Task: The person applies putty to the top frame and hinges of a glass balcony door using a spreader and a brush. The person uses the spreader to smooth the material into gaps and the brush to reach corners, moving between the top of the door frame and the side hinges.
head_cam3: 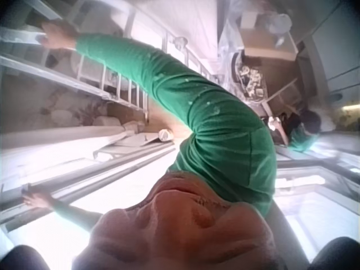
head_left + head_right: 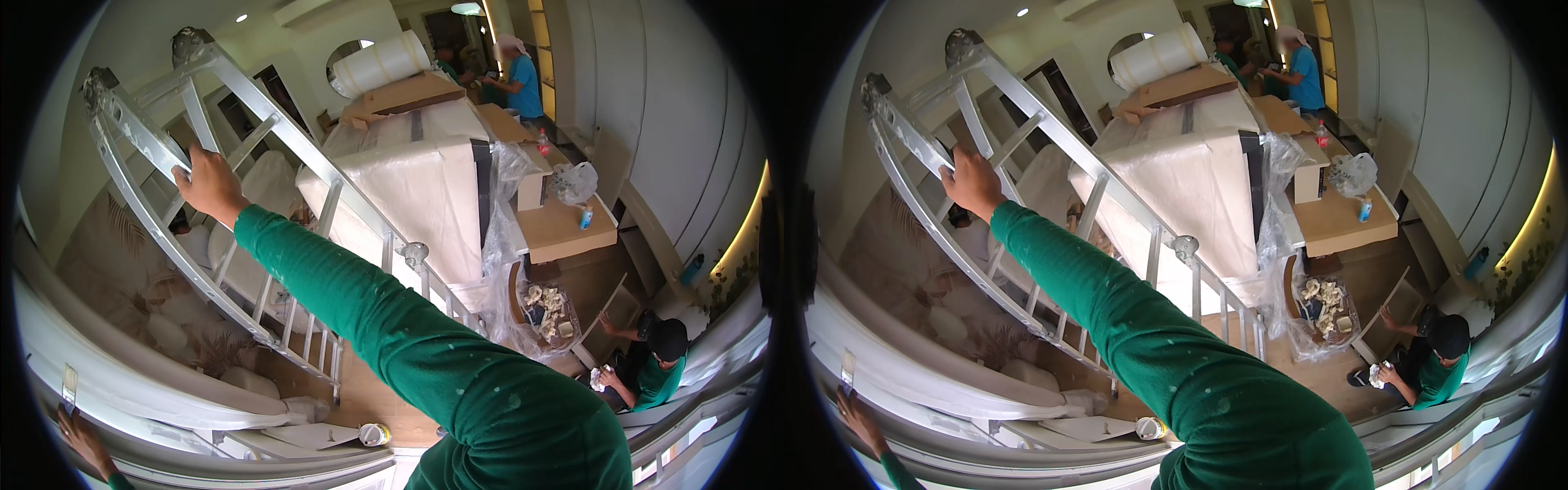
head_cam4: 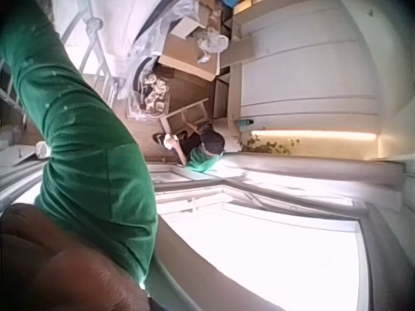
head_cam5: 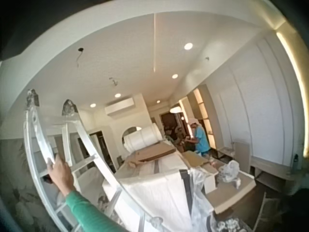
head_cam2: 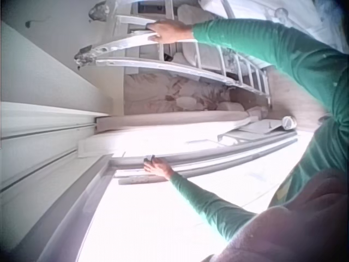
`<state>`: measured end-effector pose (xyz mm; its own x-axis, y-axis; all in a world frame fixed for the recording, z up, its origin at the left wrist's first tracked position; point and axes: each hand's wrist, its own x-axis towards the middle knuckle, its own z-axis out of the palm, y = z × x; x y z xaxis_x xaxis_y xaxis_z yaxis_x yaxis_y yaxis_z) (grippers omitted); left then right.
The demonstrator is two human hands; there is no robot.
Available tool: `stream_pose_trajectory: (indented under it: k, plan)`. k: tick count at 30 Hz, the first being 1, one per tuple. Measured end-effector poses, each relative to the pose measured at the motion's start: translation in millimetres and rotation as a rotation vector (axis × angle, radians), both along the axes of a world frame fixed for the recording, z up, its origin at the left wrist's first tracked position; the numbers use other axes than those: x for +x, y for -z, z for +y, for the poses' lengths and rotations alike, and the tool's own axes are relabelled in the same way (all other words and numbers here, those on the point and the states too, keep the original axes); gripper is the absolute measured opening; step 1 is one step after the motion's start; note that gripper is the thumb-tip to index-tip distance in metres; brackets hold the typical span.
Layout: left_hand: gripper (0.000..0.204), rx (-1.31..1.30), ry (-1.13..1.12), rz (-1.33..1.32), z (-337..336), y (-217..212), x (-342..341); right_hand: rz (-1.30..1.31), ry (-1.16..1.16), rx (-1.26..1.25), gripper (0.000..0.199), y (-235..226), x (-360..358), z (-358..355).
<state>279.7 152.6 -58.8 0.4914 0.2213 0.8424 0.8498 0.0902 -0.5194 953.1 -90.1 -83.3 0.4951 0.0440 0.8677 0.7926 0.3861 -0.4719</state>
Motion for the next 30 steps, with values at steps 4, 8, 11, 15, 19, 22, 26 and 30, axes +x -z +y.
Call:
stream_pose_trajectory:
  k: [4, 8, 11, 15, 19, 22, 26, 30]
  plan:
    - [0.036, -0.014, 0.009, -0.021, -15, -3, 11, -0.019, -0.005, 0.057, 0.029, 0, 0, -2]
    - [0.035, -0.049, -0.039, -0.051, -36, -5, 28, -0.009, -0.019, 0.021, 0.03, 0, -1, -5]
    - [0.034, -0.05, -0.054, -0.049, -47, -6, 36, 0.007, -0.025, 0.01, 0.029, 0, -1, -6]
    - [0.032, -0.06, -0.088, -0.047, -49, -6, 38, 0.041, 0.012, 0.007, 0.03, 0, -2, -4]
    - [0.032, 0.0, 0.001, -0.035, -40, -5, 32, 0.017, 0.015, 0.06, 0.029, 0, -1, -1]
    - [0.031, 0.045, 0.051, -0.025, -32, -5, 26, 0.019, 0.004, 0.065, 0.029, 1, -1, 0]
    - [0.03, 0.03, 0.049, -0.038, -27, -5, 23, 0.009, 0.001, 0.065, 0.029, 0, 0, 1]
    - [0.029, 0.03, 0.057, -0.063, -26, -5, 23, 0.028, 0.011, 0.009, 0.03, 0, 1, 0]
